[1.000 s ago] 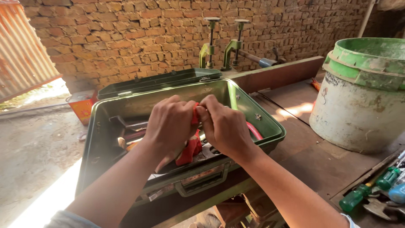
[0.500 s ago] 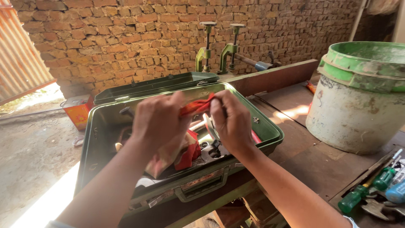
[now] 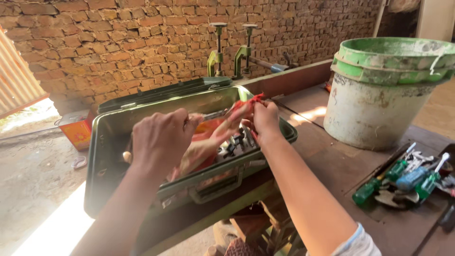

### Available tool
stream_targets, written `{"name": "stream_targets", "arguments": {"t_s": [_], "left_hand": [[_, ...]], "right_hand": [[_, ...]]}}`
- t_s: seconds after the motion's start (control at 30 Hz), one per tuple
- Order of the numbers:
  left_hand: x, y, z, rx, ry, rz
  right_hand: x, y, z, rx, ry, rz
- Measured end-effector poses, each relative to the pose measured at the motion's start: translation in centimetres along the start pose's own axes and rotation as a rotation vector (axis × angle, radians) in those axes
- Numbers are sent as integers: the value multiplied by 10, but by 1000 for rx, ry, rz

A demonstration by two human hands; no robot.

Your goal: The person wipes metal hand tools, including wrenches, pliers and screwdrivers, one at a time with a cloth inside an open green toolbox on a workbench, and places the wiped tools back into the toolbox.

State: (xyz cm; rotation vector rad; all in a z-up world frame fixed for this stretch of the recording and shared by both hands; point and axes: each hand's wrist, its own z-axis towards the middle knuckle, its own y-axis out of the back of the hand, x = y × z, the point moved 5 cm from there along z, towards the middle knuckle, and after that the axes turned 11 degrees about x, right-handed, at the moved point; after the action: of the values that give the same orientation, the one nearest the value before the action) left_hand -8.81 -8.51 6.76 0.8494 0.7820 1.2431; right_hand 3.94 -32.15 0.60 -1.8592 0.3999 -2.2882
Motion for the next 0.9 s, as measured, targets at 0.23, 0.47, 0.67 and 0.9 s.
{"name": "stream_targets", "arguments": {"t_s": [0.23,0.47,0.67,0.9], "left_hand": [[27,-12,-38,-68,263,-74],[36,-16,-46,-40,341,-226],[29,-10,-48,-41,244,-324],[33,-11,-46,9,325,-297]], "right_hand": [[8,15,-12,-305,276,-147],[2,25,-2,-268,374,-159],[-9,-22,-1,292,147,-98],[7,-31,-25,453,54,63]]}}
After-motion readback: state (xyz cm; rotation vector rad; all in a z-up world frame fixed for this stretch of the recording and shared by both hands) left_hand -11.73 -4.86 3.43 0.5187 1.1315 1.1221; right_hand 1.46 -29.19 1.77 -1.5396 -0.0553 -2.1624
